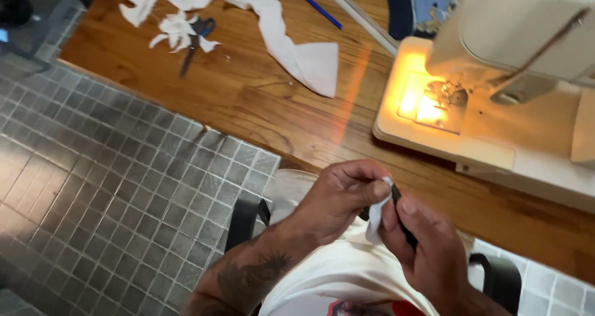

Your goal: Trimming excess threads or fabric from a small white circular piece using thread nippers

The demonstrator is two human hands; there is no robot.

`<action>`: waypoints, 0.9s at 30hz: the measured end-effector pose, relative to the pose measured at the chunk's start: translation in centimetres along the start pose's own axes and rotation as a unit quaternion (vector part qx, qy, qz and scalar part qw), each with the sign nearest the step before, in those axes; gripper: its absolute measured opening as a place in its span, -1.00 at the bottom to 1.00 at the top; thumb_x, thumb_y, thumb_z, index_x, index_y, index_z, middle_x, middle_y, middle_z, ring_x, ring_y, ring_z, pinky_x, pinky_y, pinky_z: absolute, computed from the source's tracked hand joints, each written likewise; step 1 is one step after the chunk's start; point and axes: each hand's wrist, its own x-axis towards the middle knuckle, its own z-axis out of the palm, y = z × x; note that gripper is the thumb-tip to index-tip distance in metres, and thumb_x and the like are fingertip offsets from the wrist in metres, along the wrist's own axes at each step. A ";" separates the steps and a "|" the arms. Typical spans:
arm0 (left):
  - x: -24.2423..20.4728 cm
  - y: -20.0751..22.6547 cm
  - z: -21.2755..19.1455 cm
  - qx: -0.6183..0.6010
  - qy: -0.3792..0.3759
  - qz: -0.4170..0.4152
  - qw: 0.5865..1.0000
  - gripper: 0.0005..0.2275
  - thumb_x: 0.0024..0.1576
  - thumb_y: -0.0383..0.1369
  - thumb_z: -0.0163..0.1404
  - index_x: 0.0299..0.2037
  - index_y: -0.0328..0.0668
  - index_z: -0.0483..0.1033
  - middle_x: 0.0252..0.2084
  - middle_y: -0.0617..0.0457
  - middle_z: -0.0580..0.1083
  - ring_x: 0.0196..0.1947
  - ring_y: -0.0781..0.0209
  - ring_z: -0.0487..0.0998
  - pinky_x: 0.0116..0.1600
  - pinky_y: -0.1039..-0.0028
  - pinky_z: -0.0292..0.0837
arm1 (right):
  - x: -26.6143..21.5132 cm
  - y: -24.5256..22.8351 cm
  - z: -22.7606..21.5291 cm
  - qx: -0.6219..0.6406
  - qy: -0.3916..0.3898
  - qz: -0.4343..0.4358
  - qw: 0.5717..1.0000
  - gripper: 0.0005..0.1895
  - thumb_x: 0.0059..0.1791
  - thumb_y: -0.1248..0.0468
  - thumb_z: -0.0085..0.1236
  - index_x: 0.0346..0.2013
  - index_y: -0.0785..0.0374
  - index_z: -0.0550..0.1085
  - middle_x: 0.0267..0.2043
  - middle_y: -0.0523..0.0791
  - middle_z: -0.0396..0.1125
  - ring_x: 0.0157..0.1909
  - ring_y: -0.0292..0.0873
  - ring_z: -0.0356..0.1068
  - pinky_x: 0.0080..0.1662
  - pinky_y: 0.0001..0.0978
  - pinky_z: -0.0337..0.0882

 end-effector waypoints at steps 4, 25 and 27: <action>0.0 0.2 -0.2 0.025 0.004 0.009 1.000 -0.89 0.40 -0.40 0.30 0.02 -0.20 0.66 -0.35 -0.28 0.64 -0.42 0.05 0.67 -0.24 0.35 0.62 | 0.8 0.2 -0.3 0.051 -0.056 -0.006 0.997 -0.51 0.32 0.08 0.00 -0.31 0.44 0.43 -0.77 -0.21 -0.11 -0.67 -0.31 -0.20 -0.49 -0.36 -0.09; 1.3 -0.7 -0.9 0.045 0.075 -0.026 0.996 -0.86 0.27 -0.46 0.36 -0.02 -0.23 0.73 -0.22 0.01 0.71 -0.30 0.29 0.71 -0.12 0.53 0.63 | 1.4 0.4 -1.9 0.021 -0.040 -0.003 0.999 -0.52 0.31 0.06 0.02 -0.34 0.37 0.44 -0.75 -0.21 -0.09 -0.66 -0.33 -0.23 -0.52 -0.37 -0.20; 1.2 0.1 -0.1 0.010 0.026 -0.017 0.999 -0.84 0.32 -0.44 0.33 0.00 -0.32 0.67 -0.40 -0.30 0.64 -0.39 -0.01 0.69 -0.16 0.32 0.67 | 1.9 0.8 -2.6 0.020 -0.047 0.037 0.998 -0.54 0.28 0.04 0.05 -0.31 0.38 0.45 -0.74 -0.20 -0.12 -0.64 -0.30 -0.26 -0.51 -0.35 -0.24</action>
